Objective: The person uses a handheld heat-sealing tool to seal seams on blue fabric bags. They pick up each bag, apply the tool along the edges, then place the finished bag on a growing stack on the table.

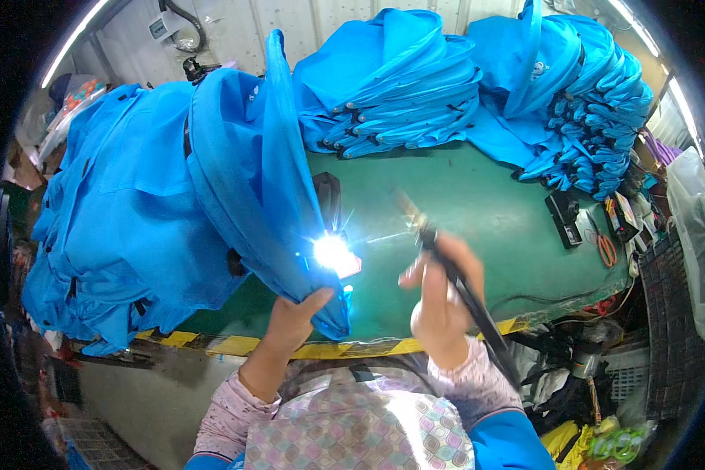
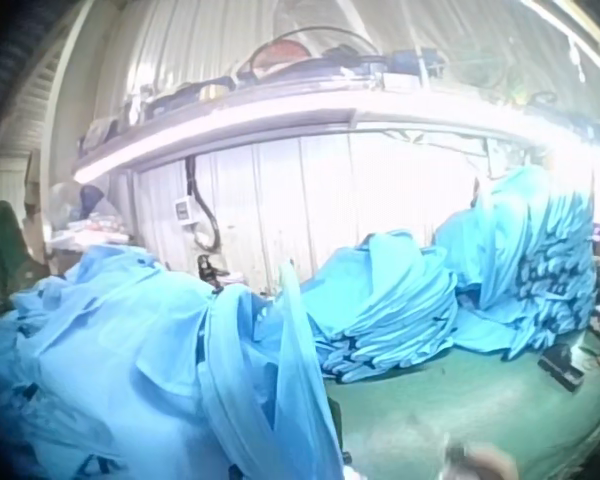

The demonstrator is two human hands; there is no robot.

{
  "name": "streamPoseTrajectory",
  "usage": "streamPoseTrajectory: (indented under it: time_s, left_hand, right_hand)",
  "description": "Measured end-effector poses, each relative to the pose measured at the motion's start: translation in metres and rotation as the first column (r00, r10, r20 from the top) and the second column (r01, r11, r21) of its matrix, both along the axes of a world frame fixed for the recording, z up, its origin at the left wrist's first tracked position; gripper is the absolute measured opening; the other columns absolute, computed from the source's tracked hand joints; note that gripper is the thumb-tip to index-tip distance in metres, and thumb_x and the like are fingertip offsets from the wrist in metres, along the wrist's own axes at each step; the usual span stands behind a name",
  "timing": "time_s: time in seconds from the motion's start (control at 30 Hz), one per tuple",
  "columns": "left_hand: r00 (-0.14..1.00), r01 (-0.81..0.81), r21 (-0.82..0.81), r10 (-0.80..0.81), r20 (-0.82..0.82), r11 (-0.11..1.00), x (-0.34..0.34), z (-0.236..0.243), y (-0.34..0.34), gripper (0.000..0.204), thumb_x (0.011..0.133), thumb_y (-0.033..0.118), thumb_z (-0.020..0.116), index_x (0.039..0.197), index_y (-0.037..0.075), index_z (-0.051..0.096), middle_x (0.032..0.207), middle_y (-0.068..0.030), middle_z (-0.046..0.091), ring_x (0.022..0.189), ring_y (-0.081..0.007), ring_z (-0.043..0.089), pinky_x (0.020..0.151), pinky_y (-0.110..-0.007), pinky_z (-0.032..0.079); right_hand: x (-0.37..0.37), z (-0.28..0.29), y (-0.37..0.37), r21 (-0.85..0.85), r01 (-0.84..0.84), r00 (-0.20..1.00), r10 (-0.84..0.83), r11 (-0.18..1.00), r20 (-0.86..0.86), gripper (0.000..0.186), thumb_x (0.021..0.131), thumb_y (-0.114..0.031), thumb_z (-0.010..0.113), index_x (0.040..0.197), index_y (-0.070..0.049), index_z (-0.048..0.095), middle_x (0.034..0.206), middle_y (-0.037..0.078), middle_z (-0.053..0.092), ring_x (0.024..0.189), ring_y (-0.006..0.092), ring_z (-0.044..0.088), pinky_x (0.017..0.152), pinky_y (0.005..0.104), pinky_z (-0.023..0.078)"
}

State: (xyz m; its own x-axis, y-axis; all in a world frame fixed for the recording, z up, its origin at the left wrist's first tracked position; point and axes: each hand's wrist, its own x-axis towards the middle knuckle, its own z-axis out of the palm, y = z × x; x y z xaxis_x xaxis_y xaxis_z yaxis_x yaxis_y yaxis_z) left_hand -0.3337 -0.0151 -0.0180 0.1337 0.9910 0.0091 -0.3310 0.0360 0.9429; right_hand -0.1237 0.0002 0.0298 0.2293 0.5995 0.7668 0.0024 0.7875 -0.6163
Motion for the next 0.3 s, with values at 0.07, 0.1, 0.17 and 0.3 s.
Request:
streamPoseTrajectory:
  time_s: [0.07, 0.1, 0.17, 0.3]
  left_hand:
    - [1.0, -0.02, -0.027, 0.021, 0.021, 0.999, -0.003, -0.009, 0.0, 0.04, 0.091, 0.012, 0.07, 0.128, 0.002, 0.058, 0.122, -0.0063, 0.063, 0.111, -0.016, 0.059, 0.097, -0.033, 0.047]
    - [0.999, -0.038, -0.052, 0.04, 0.032, 0.998, -0.005, -0.014, 0.001, 0.04, 0.09, 0.009, 0.07, 0.127, 0.004, 0.057, 0.121, -0.0058, 0.062, 0.109, -0.0163, 0.06, 0.095, -0.034, 0.049]
    - [0.998, -0.049, -0.098, 0.052, 0.029, 0.994, -0.006, -0.018, 0.002, 0.039, 0.089, 0.005, 0.068, 0.126, 0.005, 0.056, 0.118, -0.0048, 0.062, 0.108, -0.0169, 0.061, 0.092, -0.034, 0.051]
    - [1.0, -0.005, 0.032, 0.006, -0.027, 0.999, 0.0, 0.002, 0.001, 0.048, 0.091, 0.009, 0.067, 0.136, 0.004, 0.051, 0.128, -0.0085, 0.06, 0.113, -0.0208, 0.06, 0.098, -0.038, 0.049]
  right_hand:
    - [0.016, -0.012, -0.025, 0.082, -0.032, 0.97, 0.011, 0.996, 0.244, 0.022, 0.094, -0.009, 0.062, 0.114, -0.001, 0.059, 0.082, 0.01, 0.063, 0.064, 0.0174, 0.059, 0.06, 0.0324, 0.049]
    - [0.023, -0.015, -0.034, 0.095, -0.079, 0.924, 0.037, 0.992, 0.381, 0.022, 0.088, -0.008, 0.066, 0.108, 0.0, 0.062, 0.074, 0.008, 0.063, 0.063, 0.0218, 0.06, 0.059, 0.0347, 0.048]
    - [0.021, -0.012, -0.041, 0.165, -0.12, 0.833, 0.009, 0.979, 0.554, 0.029, 0.075, -0.005, 0.073, 0.103, -0.001, 0.066, 0.068, 0.005, 0.06, 0.062, 0.0232, 0.058, 0.059, 0.0348, 0.047]
    - [0.01, -0.023, -0.045, 0.254, -0.096, 0.762, -0.094, 0.962, 0.641, 0.036, 0.066, -0.005, 0.078, 0.1, -0.003, 0.068, 0.068, 0.004, 0.058, 0.062, 0.022, 0.058, 0.058, 0.0349, 0.047]
